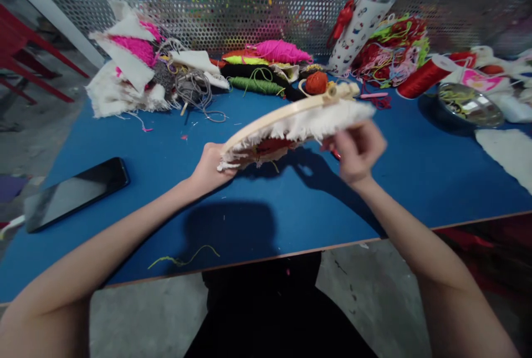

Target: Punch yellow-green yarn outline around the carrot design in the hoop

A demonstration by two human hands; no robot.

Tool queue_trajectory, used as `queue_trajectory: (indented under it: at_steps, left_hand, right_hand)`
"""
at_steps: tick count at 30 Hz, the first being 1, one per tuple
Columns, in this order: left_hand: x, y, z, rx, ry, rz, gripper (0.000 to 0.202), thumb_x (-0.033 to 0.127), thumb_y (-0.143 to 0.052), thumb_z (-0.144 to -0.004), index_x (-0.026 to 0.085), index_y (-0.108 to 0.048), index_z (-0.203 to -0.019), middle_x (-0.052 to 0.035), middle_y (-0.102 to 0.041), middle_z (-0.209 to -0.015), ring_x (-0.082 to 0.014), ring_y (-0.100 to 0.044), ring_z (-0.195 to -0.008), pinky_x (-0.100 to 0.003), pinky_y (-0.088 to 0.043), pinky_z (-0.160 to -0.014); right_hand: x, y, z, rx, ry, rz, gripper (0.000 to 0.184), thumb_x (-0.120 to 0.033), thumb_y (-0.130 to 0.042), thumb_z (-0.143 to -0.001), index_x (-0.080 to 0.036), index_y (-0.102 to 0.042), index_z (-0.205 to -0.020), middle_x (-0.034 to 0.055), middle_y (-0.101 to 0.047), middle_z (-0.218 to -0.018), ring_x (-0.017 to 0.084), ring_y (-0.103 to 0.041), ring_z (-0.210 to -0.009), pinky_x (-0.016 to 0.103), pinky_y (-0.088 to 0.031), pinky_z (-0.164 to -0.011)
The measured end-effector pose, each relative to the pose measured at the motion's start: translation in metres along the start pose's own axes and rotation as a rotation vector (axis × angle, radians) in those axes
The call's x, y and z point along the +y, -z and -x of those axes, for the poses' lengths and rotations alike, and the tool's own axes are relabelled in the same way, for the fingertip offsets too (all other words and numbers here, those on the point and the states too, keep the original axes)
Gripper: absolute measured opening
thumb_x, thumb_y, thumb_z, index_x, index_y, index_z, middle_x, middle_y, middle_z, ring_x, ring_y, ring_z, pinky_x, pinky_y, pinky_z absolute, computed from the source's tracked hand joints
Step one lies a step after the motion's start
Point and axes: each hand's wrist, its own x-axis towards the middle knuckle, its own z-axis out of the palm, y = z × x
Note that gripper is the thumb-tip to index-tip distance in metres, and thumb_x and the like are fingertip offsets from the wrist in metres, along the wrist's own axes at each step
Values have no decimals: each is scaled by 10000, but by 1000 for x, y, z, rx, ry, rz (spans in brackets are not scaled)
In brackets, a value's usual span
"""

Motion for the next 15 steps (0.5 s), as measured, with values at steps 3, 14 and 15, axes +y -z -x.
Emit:
queue_trajectory:
  at_steps: [3, 14, 15]
  left_hand:
    - [-3, 7, -1, -136, -175, -100, 251, 342, -677, -753, 166, -745, -917, -84, -772, -849, -196, -724, -766, -284, -588, -776]
    - [0, 18, -3, -472, -716, -547, 339, 79, -420, -962, 151, -663, -1187, -177, -615, -1331, -237, -484, -1355, -430, -437, -1124]
    - [0, 18, -4, -477, -744, -572, 337, 71, -421, -961, 144, -664, -1182, -187, -611, -1331, -247, -482, -1353, -429, -438, -1122]
  right_hand:
    - [9, 17, -18, 267, -245, -133, 438, -514, -582, -883, -218, -489, -574, -26, -476, -485, 74, -401, -404, 290, -284, -437]
    - [19, -12, -22, -617, -716, -145, 540, -650, -571, -844, -140, -748, -860, 102, -753, -805, 103, -572, -575, 233, -431, -449]
    - [19, -17, -24, -580, -713, -153, 539, -653, -576, -838, -143, -746, -872, 100, -752, -829, 101, -583, -583, 227, -440, -450]
